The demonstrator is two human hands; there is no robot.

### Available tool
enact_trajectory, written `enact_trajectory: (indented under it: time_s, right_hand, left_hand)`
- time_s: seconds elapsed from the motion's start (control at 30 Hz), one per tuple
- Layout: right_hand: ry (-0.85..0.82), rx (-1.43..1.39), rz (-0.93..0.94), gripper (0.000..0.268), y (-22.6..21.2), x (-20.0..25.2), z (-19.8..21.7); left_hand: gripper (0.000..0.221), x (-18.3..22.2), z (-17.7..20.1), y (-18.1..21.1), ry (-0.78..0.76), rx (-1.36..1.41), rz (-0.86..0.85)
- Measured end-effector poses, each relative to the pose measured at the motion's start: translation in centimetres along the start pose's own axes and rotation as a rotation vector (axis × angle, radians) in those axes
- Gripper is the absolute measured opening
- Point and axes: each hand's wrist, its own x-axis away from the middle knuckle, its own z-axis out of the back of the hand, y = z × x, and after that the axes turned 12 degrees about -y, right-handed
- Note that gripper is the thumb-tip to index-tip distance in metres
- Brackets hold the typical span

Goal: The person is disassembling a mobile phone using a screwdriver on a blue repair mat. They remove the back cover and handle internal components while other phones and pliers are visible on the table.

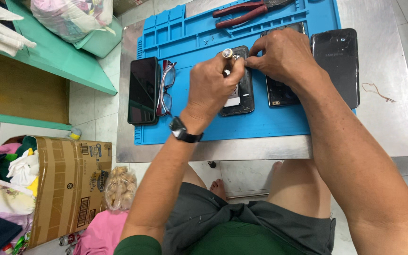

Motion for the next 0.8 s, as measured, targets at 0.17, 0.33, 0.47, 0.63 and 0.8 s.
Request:
enact_trajectory:
  time_s: [0.17,0.33,0.47,0.63,0.8]
  right_hand:
    - [-0.007,-0.033,-0.01,0.024,-0.5,0.2,0.6]
    - [-0.027,-0.034,-0.002,0.028,-0.7,0.4,1.0]
    - [-0.037,-0.036,-0.017,0.026,-0.5,0.1,0.8]
    - [0.095,-0.078,0.093,0.03,-0.8,0.5,1.0]
    - [0.502,-0.242,0.392,0.019,-4.6,2.2,3.5]
  left_hand:
    - [0.028,0.9,-0.2,2.1,-0.111,0.651,0.257]
    - [0.032,1.6,0.7,1.5,-0.181,0.713,0.236]
    - [0.019,1.6,0.0,0.5,0.018,0.202,0.074]
    - [0.048,0.4,-0.4,-0.2,0.111,0.077,0.098]
    - [0.047,0.0,-1.7,-0.1,0.133,0.042,0.061]
